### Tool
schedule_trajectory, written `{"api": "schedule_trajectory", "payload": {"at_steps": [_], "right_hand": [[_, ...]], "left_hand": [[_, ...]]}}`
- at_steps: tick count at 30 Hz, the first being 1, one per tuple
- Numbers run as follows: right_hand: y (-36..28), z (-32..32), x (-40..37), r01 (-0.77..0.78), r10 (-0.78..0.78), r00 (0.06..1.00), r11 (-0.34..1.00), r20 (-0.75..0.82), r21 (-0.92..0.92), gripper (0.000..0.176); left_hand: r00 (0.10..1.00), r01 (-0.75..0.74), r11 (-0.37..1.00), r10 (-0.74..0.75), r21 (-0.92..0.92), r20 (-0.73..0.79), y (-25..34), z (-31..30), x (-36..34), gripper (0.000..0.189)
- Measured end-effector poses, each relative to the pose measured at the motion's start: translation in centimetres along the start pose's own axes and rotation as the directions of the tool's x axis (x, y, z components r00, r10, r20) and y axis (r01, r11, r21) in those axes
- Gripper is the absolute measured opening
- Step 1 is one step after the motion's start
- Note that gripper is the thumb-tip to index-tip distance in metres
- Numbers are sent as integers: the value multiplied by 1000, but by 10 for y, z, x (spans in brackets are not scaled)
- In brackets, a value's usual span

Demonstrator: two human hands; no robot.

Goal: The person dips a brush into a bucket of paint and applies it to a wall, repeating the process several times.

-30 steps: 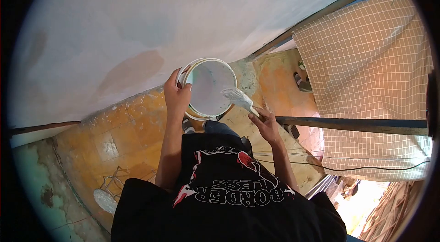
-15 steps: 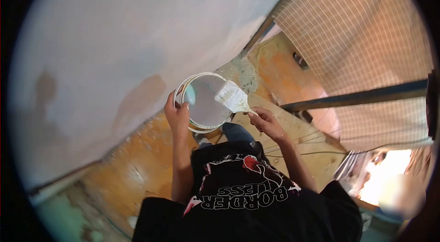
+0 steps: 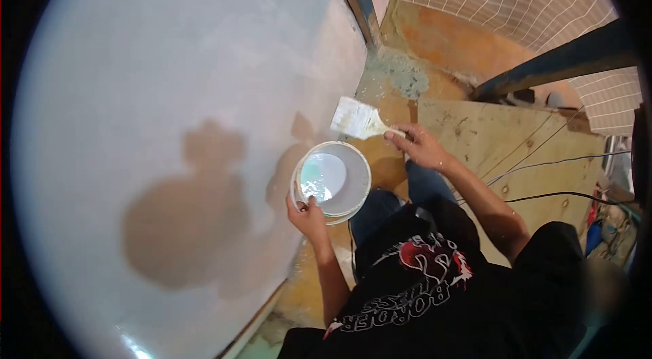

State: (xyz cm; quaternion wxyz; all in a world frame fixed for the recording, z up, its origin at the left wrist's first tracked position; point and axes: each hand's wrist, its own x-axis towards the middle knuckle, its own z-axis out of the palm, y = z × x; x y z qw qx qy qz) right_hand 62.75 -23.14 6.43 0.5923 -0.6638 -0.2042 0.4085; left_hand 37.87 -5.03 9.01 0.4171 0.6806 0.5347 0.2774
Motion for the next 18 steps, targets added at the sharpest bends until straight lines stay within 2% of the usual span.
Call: {"api": "schedule_trajectory", "payload": {"at_steps": [2,3,4,6,7,10,11,13,14,16,18], "right_hand": [[21,-20,47,71,-88,993,977,-80,-199,33],[37,-23,70,93,-138,980,955,-145,-281,39],[42,-24,82,78,-118,983,961,-139,-267,39],[50,-20,130,16,-34,992,989,-121,-149,42],[57,-12,153,131,-160,972,977,-173,-168,41],[50,2,206,49,-66,992,986,-103,-160,41],[60,7,215,40,-55,994,988,-97,-150,41],[83,24,249,124,-119,987,992,-107,37,39],[97,28,260,118,-112,987,992,-113,45,39],[119,32,287,-65,66,996,998,-60,9,38],[174,38,317,-31,34,996,999,-80,37,37]], "left_hand": [[999,-17,994,12,110,45,-10,28,10,51],[996,44,988,-55,151,68,-6,40,13,49],[995,56,984,-69,172,68,-23,46,8,49],[990,-8,998,-1,62,141,-59,66,22,47],[983,76,975,-108,207,148,-40,79,24,39],[985,43,933,-100,358,143,-76,100,33,38],[980,95,928,-151,361,130,-81,105,25,37],[969,152,917,-211,369,125,-91,113,31,36],[957,201,905,-263,376,121,-101,114,33,35],[950,233,918,-286,321,127,-127,116,45,33],[927,273,895,-343,354,151,-143,113,55,33]]}}
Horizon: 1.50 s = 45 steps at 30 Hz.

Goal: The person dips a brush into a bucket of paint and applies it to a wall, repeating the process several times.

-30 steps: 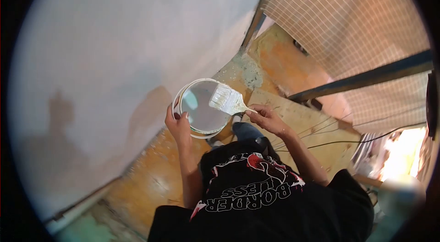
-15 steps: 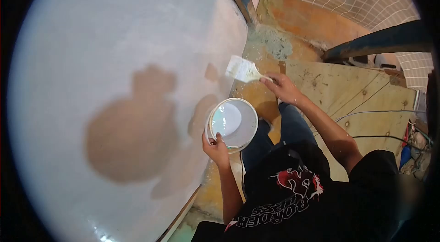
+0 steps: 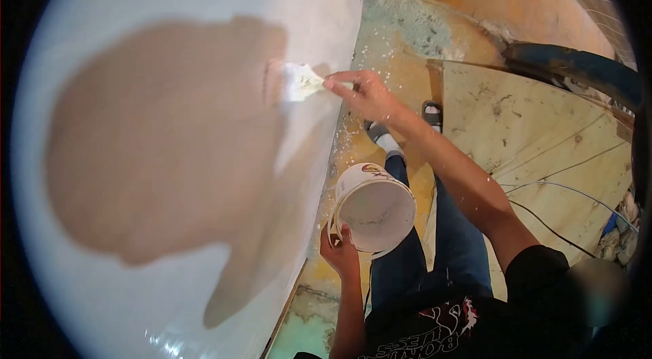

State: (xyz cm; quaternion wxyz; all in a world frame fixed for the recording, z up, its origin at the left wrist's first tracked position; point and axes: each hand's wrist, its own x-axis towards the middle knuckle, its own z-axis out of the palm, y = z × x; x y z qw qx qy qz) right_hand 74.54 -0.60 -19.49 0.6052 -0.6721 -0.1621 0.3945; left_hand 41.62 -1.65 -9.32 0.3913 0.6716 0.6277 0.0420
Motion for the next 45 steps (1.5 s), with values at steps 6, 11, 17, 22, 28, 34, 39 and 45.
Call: {"api": "schedule_trajectory", "payload": {"at_steps": [6,11,17,22,28,34,39,45], "right_hand": [[154,-6,62,-39,30,997,991,-71,-129,40],[219,-15,71,50,-85,987,969,-135,-244,42],[230,-15,62,-122,91,989,951,-119,-284,41],[156,3,53,-118,85,990,940,-116,-319,34],[-39,36,-33,50,-80,987,977,-137,-207,21],[-179,51,-110,326,-320,945,939,-69,109,12],[-208,30,-120,399,-405,911,824,-75,402,15],[-56,27,-24,404,-358,913,855,-194,324,18]], "left_hand": [[1000,-18,997,16,-75,-25,-32,9,40,36],[1000,-5,998,5,-64,-5,-34,7,53,38],[1000,-12,1000,12,-5,-20,-23,2,60,40],[998,-2,1000,2,-7,-59,-13,-4,50,40],[992,77,987,-90,-142,-91,-12,-21,23,38],[999,15,967,-27,-254,-42,-64,-45,7,39],[992,122,759,-106,-640,63,-35,-27,-6,41],[958,257,914,-284,-314,-41,26,4,26,59]]}}
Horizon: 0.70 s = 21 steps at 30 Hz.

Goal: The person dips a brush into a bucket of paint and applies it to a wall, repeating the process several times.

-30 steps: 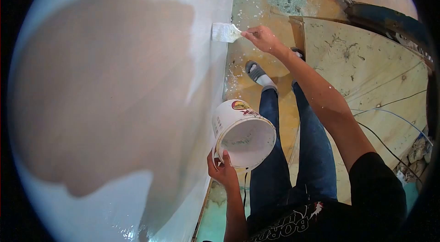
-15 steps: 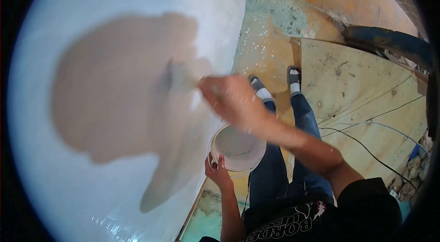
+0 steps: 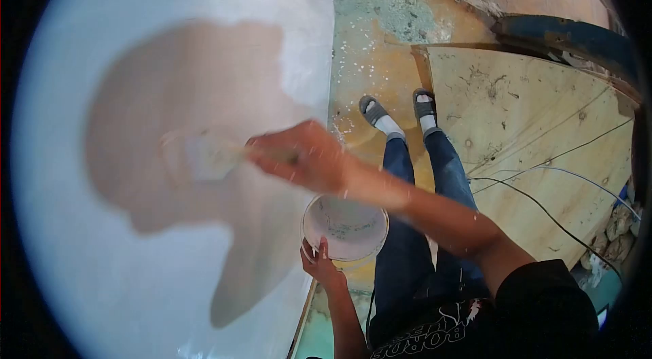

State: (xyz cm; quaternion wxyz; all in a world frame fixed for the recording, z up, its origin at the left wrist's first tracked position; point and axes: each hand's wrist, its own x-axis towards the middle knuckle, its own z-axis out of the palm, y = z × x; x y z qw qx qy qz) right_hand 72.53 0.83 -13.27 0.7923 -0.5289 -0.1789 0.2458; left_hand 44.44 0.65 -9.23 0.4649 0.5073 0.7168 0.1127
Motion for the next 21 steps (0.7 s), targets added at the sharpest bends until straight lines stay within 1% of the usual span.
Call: {"api": "schedule_trajectory", "payload": {"at_steps": [1,3,5,6,8,9,10,11,12,14,15,17,19,20,21], "right_hand": [[35,-13,2,-12,11,999,1000,-32,-10,19],[94,-42,7,-163,155,985,980,-75,-116,21],[150,-82,5,-277,265,961,909,-82,-312,26],[183,-93,3,-348,313,934,906,-174,-239,27],[236,-125,1,-424,365,906,782,-216,-458,30],[247,-135,4,-426,365,905,784,-220,-451,30],[253,-143,9,-463,394,886,756,-243,-463,31],[257,-144,10,-497,422,868,726,-262,-476,32],[259,-140,9,-494,422,869,728,-256,-476,32],[254,-141,14,-374,264,927,728,-267,-575,31],[237,-136,20,-358,250,932,729,-261,-583,31],[178,-104,26,-335,260,942,760,-212,-556,28],[94,-65,35,-361,312,932,741,-186,-566,24],[51,-49,39,-379,356,921,732,-155,-566,20],[14,-33,41,-326,302,943,753,-140,-571,18]], "left_hand": [[1000,11,1000,-11,12,-2,0,6,8,59],[1000,2,1000,-2,-2,-2,-1,9,24,46],[1000,8,1000,-7,26,-23,-1,16,36,46],[999,14,999,-12,46,-33,0,17,40,47],[999,-12,997,15,70,-50,4,18,45,47],[998,-28,997,32,78,-54,7,19,47,47],[998,-32,996,36,81,-53,12,18,50,47],[997,-53,995,57,83,-51,16,16,51,48],[996,-72,994,76,83,-51,21,12,50,48],[996,-72,995,75,63,-50,29,6,47,48],[996,-73,996,75,41,-45,31,5,47,48],[996,-72,997,73,20,-48,34,0,46,48],[996,-68,998,68,0,-53,36,-5,40,48],[998,-39,999,39,8,-47,38,-7,35,55],[999,-8,1000,8,18,-35,42,-7,32,61]]}}
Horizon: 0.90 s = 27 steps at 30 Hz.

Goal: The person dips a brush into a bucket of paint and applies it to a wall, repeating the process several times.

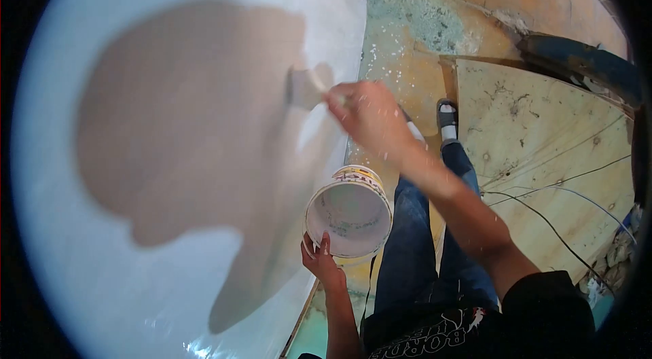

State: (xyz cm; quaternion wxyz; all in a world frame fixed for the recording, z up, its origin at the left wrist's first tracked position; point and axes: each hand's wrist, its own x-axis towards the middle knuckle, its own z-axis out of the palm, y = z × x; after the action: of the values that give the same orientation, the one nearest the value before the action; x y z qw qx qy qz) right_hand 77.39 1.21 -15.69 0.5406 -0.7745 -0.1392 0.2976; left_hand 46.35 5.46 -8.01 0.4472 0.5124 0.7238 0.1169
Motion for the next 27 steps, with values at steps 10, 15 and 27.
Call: {"api": "schedule_trajectory", "payload": {"at_steps": [10,15,27], "right_hand": [[-193,-61,-105,230,-284,958,822,26,521,15],[-125,-50,-60,346,-384,921,745,-58,570,28],[164,14,80,-57,27,997,896,76,440,32]], "left_hand": [[992,-88,989,97,-118,80,-1,4,-15,47],[994,-55,998,58,-43,88,-2,7,-14,46],[997,-32,999,32,2,77,10,23,2,50]]}}
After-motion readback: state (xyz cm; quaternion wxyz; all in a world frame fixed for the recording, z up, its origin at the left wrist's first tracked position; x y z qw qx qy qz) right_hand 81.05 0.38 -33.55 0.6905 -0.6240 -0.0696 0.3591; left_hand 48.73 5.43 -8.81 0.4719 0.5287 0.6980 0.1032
